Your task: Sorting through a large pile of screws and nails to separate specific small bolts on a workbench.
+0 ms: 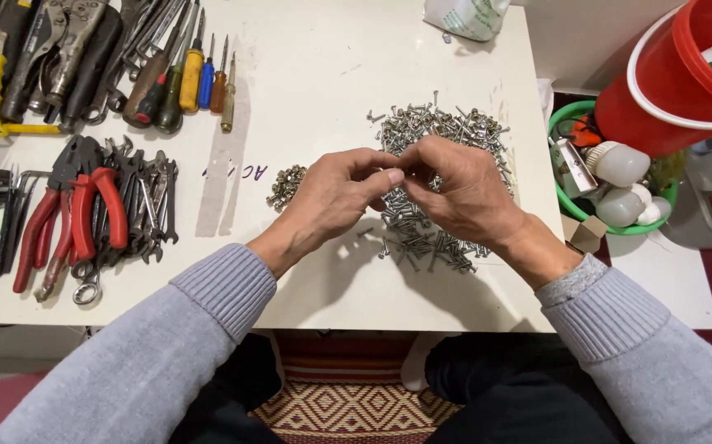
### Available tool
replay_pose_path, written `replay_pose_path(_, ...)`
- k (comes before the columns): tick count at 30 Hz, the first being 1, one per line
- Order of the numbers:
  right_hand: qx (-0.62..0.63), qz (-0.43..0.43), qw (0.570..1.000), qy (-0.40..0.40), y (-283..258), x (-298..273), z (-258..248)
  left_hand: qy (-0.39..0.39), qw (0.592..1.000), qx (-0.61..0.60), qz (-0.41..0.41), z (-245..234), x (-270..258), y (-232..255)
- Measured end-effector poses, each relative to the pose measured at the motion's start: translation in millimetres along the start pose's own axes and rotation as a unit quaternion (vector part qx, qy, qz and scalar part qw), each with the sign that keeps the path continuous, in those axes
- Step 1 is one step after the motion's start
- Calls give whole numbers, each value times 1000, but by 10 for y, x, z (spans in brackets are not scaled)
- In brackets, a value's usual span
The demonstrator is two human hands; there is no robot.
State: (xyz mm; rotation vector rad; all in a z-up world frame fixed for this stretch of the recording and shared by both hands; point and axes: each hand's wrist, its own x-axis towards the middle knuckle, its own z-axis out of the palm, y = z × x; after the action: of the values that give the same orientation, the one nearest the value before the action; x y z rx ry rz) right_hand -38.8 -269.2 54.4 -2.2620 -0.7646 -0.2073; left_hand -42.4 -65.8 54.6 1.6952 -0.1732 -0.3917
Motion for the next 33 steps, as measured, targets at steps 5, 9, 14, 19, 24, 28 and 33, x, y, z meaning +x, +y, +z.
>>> replay_pose_path(5,30,14,999,11,-128,-7,-14,-1,999,-49,22,-5,47,-97)
replay_pose_path(9,112,54,992,9,-194,0,-52,-1,998,-62,30,-20,49,-101)
replay_pose_path(14,190,110,976,4,-182,-17,-23,2,997,-65,41,-15,102,-174)
replay_pose_path(19,212,139,967,27,-182,-14,10,6,996,-79,38,-25,91,-142)
replay_pose_path(24,194,119,973,35,-188,4,26,8,995,-98,27,-64,97,-120)
replay_pose_path(28,131,57,989,40,-134,2,74,5,994,-107,16,-88,89,-112)
replay_pose_path(33,104,61,992,43,-74,-64,111,5,995,-99,17,-69,72,-115)
